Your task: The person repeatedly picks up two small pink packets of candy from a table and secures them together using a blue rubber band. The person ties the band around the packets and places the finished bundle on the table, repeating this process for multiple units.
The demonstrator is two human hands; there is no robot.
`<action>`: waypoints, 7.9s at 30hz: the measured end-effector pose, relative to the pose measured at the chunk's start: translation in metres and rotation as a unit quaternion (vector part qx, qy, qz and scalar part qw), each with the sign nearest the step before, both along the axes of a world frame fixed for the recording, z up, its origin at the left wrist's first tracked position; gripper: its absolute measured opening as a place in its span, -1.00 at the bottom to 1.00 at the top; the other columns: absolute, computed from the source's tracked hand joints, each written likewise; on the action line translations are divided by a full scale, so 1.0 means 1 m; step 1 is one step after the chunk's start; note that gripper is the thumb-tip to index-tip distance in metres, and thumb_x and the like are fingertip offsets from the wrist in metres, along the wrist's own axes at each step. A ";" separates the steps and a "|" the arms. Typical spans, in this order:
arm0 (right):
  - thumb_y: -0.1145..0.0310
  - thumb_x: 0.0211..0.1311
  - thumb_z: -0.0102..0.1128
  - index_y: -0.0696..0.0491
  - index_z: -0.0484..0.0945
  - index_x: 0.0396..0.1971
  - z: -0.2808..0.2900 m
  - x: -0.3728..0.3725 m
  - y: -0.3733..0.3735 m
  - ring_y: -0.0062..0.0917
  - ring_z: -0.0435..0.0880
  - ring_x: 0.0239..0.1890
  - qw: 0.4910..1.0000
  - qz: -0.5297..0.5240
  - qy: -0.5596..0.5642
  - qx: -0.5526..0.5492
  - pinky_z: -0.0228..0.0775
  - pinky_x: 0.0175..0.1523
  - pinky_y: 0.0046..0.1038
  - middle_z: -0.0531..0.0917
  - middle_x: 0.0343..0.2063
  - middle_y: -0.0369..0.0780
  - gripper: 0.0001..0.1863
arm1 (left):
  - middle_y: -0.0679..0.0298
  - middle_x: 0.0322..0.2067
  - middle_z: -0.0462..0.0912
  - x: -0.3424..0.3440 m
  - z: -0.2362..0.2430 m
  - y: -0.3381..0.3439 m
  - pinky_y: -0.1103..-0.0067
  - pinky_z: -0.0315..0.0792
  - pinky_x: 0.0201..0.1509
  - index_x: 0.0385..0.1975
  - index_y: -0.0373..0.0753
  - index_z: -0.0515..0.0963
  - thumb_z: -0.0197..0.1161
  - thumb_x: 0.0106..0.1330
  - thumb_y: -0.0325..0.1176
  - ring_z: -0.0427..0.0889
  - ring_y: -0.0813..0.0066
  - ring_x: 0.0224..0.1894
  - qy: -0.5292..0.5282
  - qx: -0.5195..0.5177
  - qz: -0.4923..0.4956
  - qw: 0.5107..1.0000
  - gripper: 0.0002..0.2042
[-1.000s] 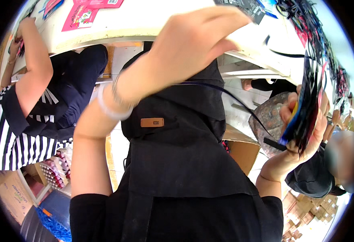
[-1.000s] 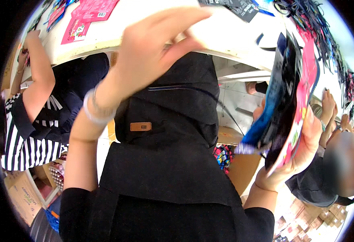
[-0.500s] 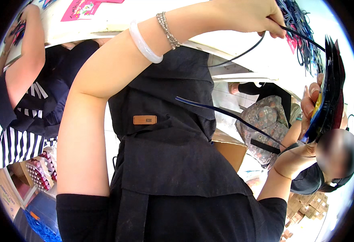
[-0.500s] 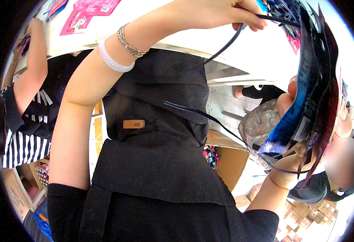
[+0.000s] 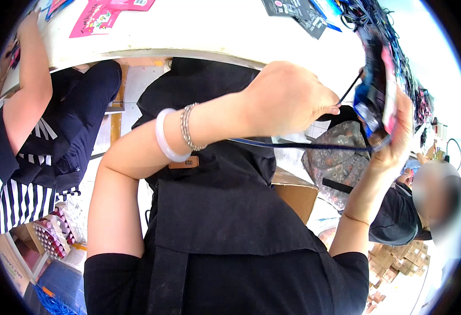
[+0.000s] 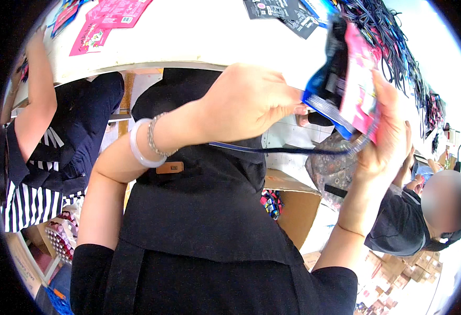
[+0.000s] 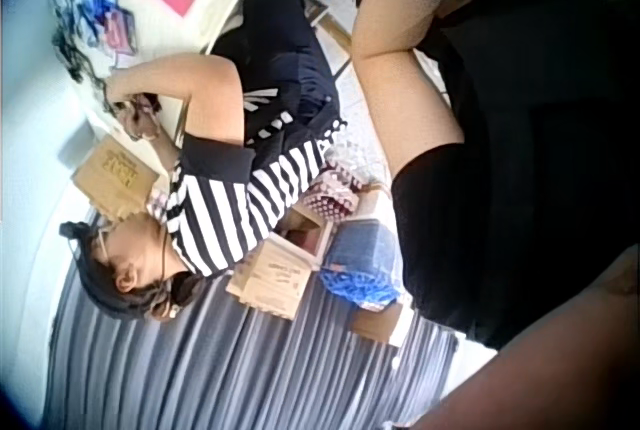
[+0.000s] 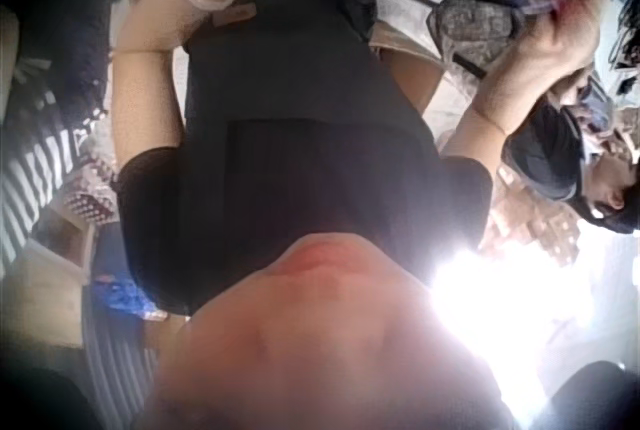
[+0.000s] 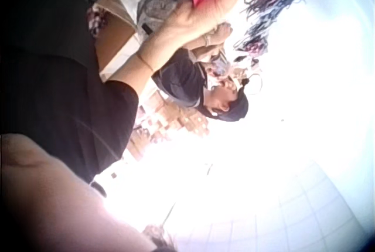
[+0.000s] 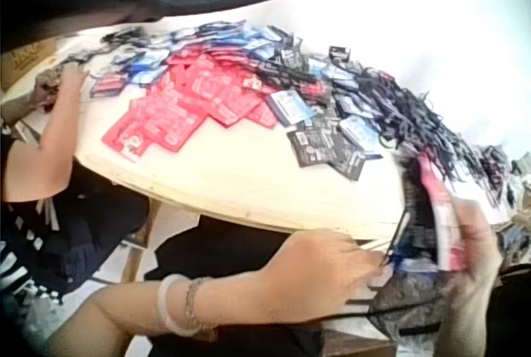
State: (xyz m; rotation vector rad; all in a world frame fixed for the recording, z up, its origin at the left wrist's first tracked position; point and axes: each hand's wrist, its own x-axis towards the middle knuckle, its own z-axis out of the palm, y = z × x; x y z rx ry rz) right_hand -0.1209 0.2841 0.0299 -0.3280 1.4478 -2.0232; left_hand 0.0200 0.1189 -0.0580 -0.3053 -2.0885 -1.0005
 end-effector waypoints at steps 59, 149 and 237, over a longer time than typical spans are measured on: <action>0.18 0.12 0.28 0.22 0.34 0.04 -0.093 0.083 -0.006 -0.47 0.53 -0.43 0.961 0.159 -0.207 -0.095 0.56 -0.27 -0.53 0.41 -0.33 -0.11 -0.41 | 0.10 -0.09 0.56 0.040 -0.030 0.003 0.53 0.50 -0.08 -0.10 -0.33 0.53 0.27 0.12 -0.56 0.61 0.32 -0.08 -0.130 0.175 0.164 0.962 -0.70; 0.07 0.10 0.33 0.01 0.61 -0.44 -0.188 0.084 -0.039 -0.84 0.18 -0.80 0.914 0.162 -0.312 0.202 -0.27 -0.72 -0.68 0.57 -0.64 -0.43 -0.70 | 0.51 -0.62 0.37 0.101 -0.085 -0.009 0.80 0.04 -0.54 -0.11 -0.38 0.40 0.24 0.24 -0.46 0.23 0.85 -0.57 -0.285 0.459 0.136 0.831 -0.73; -0.03 0.14 0.25 0.11 0.69 -0.45 -0.174 0.096 -0.005 -0.21 0.61 -0.60 0.825 0.312 0.240 0.406 0.37 -0.46 -0.33 0.56 -0.69 -0.04 -0.56 | 0.42 -0.74 0.36 0.110 -0.079 -0.027 0.66 0.22 -0.58 -0.56 -0.41 0.54 0.28 0.26 -0.18 0.27 0.79 -0.62 -0.501 0.298 0.061 0.810 -0.64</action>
